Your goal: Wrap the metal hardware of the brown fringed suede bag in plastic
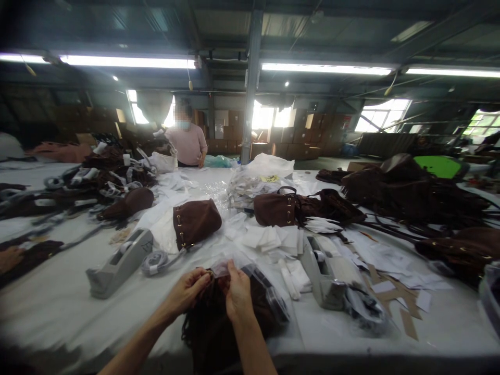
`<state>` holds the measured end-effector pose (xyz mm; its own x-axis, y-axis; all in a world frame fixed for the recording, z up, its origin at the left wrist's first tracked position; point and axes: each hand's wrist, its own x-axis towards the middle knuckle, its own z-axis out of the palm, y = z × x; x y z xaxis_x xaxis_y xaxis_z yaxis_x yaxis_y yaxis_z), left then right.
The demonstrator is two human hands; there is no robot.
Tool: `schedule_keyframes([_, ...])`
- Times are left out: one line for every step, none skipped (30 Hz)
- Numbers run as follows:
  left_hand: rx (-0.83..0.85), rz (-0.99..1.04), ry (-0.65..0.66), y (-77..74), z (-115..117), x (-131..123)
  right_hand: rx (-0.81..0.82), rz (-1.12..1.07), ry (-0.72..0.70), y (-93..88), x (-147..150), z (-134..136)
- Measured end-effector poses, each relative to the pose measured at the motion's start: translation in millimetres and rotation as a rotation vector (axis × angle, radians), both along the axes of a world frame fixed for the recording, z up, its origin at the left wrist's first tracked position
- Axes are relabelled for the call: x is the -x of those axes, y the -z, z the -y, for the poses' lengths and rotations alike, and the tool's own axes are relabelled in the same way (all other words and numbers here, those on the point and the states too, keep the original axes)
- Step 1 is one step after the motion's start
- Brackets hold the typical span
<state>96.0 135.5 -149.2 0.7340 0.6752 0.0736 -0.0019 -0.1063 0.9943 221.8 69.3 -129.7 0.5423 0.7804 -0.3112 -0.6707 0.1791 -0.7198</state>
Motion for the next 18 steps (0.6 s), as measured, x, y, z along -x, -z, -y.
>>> schedule_keyframes([-0.020,-0.004,-0.006,0.9,-1,-1,-0.007,0.018,-0.012,0.8,0,0])
schedule_keyframes([-0.044,-0.010,-0.014,1.6,-2,-1,-0.012,0.035,-0.023,1.4,-1,0])
schedule_keyframes([-0.066,-0.018,-0.023,2.1,-3,-1,-0.016,0.052,-0.032,1.8,-1,0])
schedule_keyframes([-0.084,-0.030,-0.032,2.4,-4,-2,-0.017,0.070,-0.043,1.7,-1,1])
schedule_keyframes([-0.097,-0.042,-0.044,2.8,-5,-2,-0.016,0.092,-0.055,1.3,-1,1])
schedule_keyframes([-0.103,-0.052,-0.055,3.0,-6,-3,-0.015,0.119,-0.069,0.5,-1,1])
schedule_keyframes([-0.099,-0.056,-0.062,3.3,-6,-4,-0.014,0.153,-0.086,-0.4,0,1])
schedule_keyframes([-0.084,-0.053,-0.063,3.6,-6,-4,-0.015,0.192,-0.104,-1.3,0,1])
schedule_keyframes([-0.057,-0.044,-0.060,3.8,-6,-5,-0.019,0.235,-0.122,-2.0,0,1])
schedule_keyframes([-0.022,-0.029,-0.056,4.1,-6,-5,-0.027,0.275,-0.136,-2.3,1,0])
schedule_keyframes([0.019,-0.011,-0.051,4.3,-5,-6,-0.038,0.308,-0.147,-2.1,1,-1])
schedule_keyframes([0.064,0.003,-0.046,4.4,-5,-6,-0.050,0.331,-0.156,-1.5,1,-2])
schedule_keyframes([0.107,0.013,-0.039,4.3,-5,-6,-0.062,0.343,-0.163,-0.5,0,-3])
schedule_keyframes([0.148,0.019,-0.024,4.0,-6,-5,-0.072,0.349,-0.171,0.9,0,-5])
schedule_keyframes([0.184,0.022,0.000,3.2,-7,-4,-0.079,0.354,-0.181,2.3,-1,-7])
schedule_keyframes([0.209,0.026,0.035,1.9,-8,-2,-0.082,0.363,-0.196,3.7,-2,-8])
schedule_keyframes([0.225,0.036,0.077,0.2,-9,0,-0.080,0.378,-0.216,5.0,-2,-10])
schedule_keyframes([0.234,0.056,0.120,-2.0,-10,2,-0.076,0.396,-0.239,6.0,-3,-11])
